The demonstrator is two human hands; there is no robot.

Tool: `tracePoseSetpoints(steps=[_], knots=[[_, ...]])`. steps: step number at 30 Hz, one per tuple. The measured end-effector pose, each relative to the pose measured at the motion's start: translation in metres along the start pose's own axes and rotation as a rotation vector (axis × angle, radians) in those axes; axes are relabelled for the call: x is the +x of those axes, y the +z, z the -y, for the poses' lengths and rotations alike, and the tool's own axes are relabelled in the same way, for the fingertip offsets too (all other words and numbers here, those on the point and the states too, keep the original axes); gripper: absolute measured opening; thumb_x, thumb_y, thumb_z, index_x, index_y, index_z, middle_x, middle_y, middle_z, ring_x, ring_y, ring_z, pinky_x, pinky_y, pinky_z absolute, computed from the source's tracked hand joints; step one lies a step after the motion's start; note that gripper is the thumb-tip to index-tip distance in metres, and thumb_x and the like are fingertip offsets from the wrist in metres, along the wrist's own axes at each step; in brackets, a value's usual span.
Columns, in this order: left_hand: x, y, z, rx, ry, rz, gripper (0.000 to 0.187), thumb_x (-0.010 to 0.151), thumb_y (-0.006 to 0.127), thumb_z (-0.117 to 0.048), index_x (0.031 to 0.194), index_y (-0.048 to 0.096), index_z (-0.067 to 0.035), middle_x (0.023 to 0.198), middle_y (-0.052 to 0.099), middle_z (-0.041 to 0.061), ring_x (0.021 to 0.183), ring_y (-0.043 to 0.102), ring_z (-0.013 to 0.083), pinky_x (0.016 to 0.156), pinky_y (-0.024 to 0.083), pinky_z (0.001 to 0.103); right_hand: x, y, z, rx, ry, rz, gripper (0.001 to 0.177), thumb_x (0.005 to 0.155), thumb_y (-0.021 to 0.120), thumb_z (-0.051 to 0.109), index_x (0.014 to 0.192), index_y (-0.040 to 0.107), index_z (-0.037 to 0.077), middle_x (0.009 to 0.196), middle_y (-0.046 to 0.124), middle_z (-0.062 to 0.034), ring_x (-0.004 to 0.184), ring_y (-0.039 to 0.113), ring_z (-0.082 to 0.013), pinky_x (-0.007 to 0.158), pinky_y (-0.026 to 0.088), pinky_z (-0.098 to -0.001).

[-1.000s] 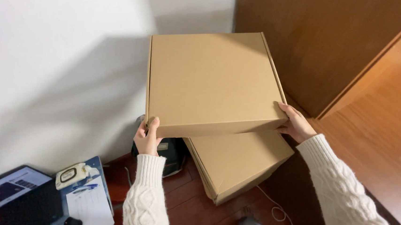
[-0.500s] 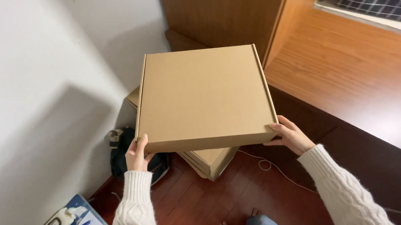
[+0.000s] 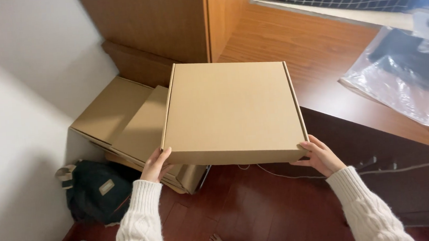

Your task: Folding a t-shirt and packing it into a plastic bag and then into a cardboard box for shipping.

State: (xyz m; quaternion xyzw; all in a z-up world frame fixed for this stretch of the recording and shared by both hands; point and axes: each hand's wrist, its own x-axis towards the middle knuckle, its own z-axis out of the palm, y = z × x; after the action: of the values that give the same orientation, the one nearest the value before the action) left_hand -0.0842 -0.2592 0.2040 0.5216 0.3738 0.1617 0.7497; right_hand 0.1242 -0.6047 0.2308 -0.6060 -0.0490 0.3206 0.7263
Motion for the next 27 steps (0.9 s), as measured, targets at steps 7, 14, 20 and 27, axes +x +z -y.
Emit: tracePoseSetpoints(steps=[7,14,20,27], knots=[[0.024,0.082,0.019,-0.004,0.047,0.068,0.071,0.071,0.074,-0.033,0.127,0.043,-0.004,0.130,0.039,0.021,0.114,0.042,0.0399,0.091,0.041,0.046,-0.012,-0.091,-0.020,0.074,-0.037,-0.160,0.036,0.086,0.042,0.007,0.121,0.043,-0.001,0.113,0.048,-0.0252,0.103,0.048,-0.0410,0.083,0.036,-0.0672],[0.064,0.144,0.008,0.036,0.012,0.238,0.070,0.069,0.075,-0.029,0.126,0.043,-0.003,0.126,0.043,0.021,0.108,0.047,0.0393,0.088,0.043,0.048,-0.019,-0.112,0.013,0.079,-0.049,-0.299,0.038,0.086,0.041,0.009,0.123,0.042,0.001,0.115,0.047,-0.0248,0.104,0.047,-0.0400,0.082,0.036,-0.0682],[0.131,0.187,-0.014,0.070,0.020,0.349,0.067,0.072,0.073,-0.029,0.127,0.043,-0.005,0.125,0.044,0.022,0.106,0.048,0.0421,0.087,0.044,0.050,0.035,-0.137,0.025,0.098,-0.103,-0.355,0.038,0.086,0.043,0.013,0.123,0.042,0.002,0.115,0.047,-0.0247,0.103,0.048,-0.0391,0.080,0.037,-0.0675],[0.213,0.223,-0.039,0.082,-0.008,0.420,0.071,0.072,0.072,-0.028,0.130,0.038,-0.004,0.128,0.040,0.022,0.110,0.044,0.0457,0.088,0.042,0.053,0.114,-0.140,0.040,0.138,-0.109,-0.445,0.036,0.086,0.046,0.017,0.120,0.044,0.004,0.114,0.047,-0.0242,0.103,0.049,-0.0385,0.080,0.040,-0.0643]])
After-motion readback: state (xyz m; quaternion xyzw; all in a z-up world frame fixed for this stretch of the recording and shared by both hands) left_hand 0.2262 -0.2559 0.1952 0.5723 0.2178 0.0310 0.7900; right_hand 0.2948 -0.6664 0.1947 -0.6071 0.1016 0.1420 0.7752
